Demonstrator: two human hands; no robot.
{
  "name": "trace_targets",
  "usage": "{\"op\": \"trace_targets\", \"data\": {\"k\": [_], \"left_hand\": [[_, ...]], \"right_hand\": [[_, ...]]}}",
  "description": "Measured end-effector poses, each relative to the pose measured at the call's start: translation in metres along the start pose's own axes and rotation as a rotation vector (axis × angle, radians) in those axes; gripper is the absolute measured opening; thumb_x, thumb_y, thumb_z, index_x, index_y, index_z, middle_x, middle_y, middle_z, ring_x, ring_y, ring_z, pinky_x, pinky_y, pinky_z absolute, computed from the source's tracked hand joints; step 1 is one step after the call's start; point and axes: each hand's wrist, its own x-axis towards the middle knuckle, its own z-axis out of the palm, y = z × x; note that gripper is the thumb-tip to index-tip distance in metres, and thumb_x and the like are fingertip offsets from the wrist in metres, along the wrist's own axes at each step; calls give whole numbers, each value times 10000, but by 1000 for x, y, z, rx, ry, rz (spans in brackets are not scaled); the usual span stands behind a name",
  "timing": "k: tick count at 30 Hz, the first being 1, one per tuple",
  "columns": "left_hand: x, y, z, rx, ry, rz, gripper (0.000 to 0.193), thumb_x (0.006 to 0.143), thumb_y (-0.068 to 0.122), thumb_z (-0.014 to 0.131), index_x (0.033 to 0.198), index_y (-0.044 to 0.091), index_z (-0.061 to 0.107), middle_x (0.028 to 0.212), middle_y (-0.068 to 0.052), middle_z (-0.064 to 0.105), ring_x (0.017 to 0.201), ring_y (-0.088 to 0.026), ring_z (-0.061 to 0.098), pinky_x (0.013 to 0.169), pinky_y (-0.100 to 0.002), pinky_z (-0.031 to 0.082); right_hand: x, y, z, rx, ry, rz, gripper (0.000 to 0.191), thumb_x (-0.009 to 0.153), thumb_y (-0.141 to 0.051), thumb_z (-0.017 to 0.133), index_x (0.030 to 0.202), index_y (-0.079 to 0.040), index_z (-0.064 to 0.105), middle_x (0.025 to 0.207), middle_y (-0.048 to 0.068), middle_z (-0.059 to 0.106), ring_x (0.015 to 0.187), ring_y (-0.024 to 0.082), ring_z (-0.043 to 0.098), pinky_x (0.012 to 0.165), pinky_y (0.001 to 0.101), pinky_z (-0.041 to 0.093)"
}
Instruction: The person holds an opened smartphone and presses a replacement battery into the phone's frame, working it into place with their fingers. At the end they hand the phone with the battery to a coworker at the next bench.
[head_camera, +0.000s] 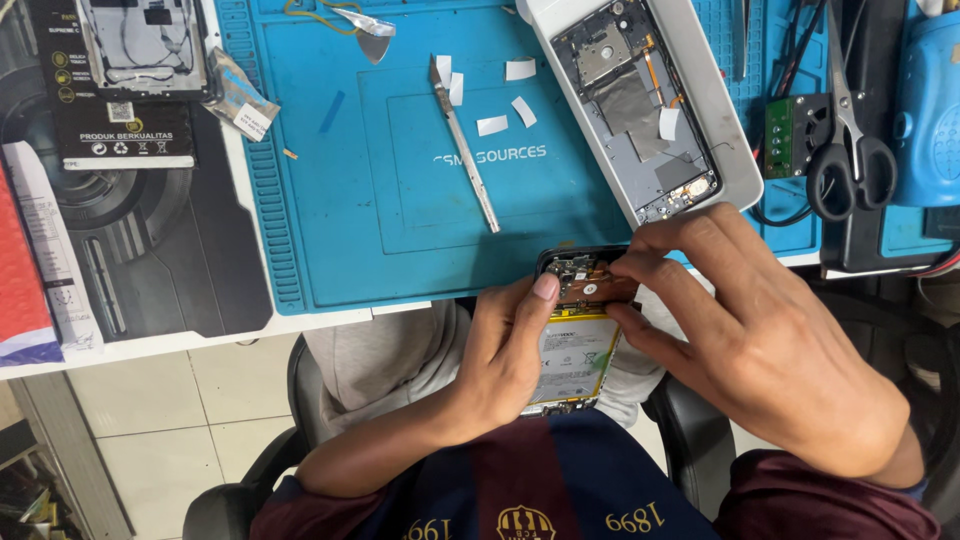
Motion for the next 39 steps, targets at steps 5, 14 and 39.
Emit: {"op": "trace_targets", "data": {"k": [5,14,39], "left_hand": [[-1,-3,0,84,43,-27,462,1165,318,391,1033,-50,637,827,-78,617,777,-128,501,735,-310,459],[1,1,1,40,59,-6,474,1155,334,377,1070,-51,642,890,-78,675,817,-118,544,770,-308,488],[-2,-2,-2,95,98,-34,457,1152,310,398,1061,-52,661,819,-70,650,754,-107,520,701,-307,468]], "right_hand": [[-1,1,0,17,-3,14,449,749,-131,816,1141,1,640,1163,163,575,1078,358,610,837,432,524],[1,9,0,57,5,-49,543,725,-138,843,1215,0,653,1155,159,571,1035,319,625,832,398,544],[1,8,11,-140,144,-235,415,794,-75,837,1114,65,612,1145,201,675,1028,376,685,829,427,591]]}}
